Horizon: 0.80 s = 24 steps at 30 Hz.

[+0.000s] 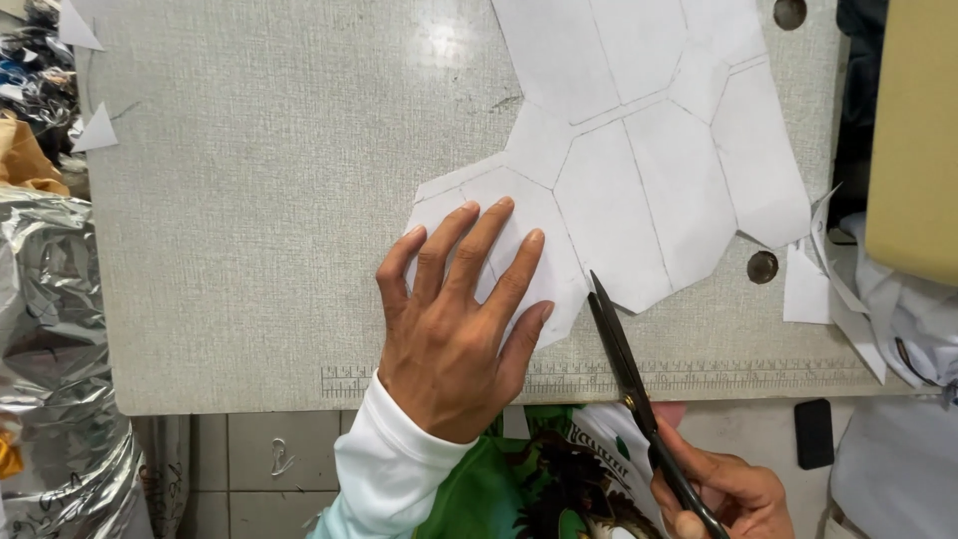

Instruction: The person uses scissors to cut a white fabric piece along a drawn pattern on a worktable. After cutting, the person folds the fabric piece and places it on the table near a sewing machine.

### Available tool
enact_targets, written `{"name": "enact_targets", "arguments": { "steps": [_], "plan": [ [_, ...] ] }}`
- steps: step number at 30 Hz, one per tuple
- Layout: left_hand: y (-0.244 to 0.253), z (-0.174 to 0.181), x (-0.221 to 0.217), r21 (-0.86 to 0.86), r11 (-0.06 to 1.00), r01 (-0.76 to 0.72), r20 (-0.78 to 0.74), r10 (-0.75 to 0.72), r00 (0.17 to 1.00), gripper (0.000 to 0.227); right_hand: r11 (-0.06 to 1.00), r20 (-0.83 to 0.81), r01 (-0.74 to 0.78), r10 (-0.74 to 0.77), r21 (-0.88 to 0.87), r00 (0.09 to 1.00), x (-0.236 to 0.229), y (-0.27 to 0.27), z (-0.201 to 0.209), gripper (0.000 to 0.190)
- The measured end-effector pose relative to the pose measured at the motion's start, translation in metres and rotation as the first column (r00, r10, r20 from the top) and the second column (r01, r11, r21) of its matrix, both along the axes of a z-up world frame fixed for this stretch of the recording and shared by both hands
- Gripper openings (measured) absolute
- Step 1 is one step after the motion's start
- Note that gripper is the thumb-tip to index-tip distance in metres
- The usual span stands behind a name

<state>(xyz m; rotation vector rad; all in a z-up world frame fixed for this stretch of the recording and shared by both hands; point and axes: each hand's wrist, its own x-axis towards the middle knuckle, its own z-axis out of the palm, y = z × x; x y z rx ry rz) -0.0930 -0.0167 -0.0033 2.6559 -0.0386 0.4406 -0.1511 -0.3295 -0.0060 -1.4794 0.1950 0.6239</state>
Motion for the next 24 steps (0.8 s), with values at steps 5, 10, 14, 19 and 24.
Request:
{"name": "enact_targets", "arguments": {
  "steps": [5,10,14,19,24],
  "plan": [
    [0.000,0.000,0.001,-0.017,1.000,-0.009,-0.007,0.009,1.000,0.037,0.996,0.047,-0.001,-0.003,0.087,0.999,-0.003,-0.004,-0.005,0.072],
    [0.001,0.002,0.002,-0.038,0.999,-0.017,-0.019,0.016,1.000,0.035,0.984,0.078,-0.035,0.021,0.175,0.997,0.002,0.001,-0.001,0.071],
    [0.001,0.002,0.002,-0.031,0.999,-0.021,-0.009,0.020,1.000,0.034,0.997,0.088,-0.042,0.036,0.063,0.995,0.003,0.003,0.003,0.071],
    [0.001,0.002,0.003,-0.033,0.999,-0.019,0.007,0.019,1.000,0.033,0.999,0.068,-0.020,0.022,-0.035,0.997,0.004,0.012,0.009,0.074],
    [0.002,0.002,0.003,-0.031,0.999,-0.017,0.019,0.017,1.000,0.032,0.998,0.114,-0.054,0.051,0.024,0.992,0.009,0.019,0.011,0.074]
  ]
}}
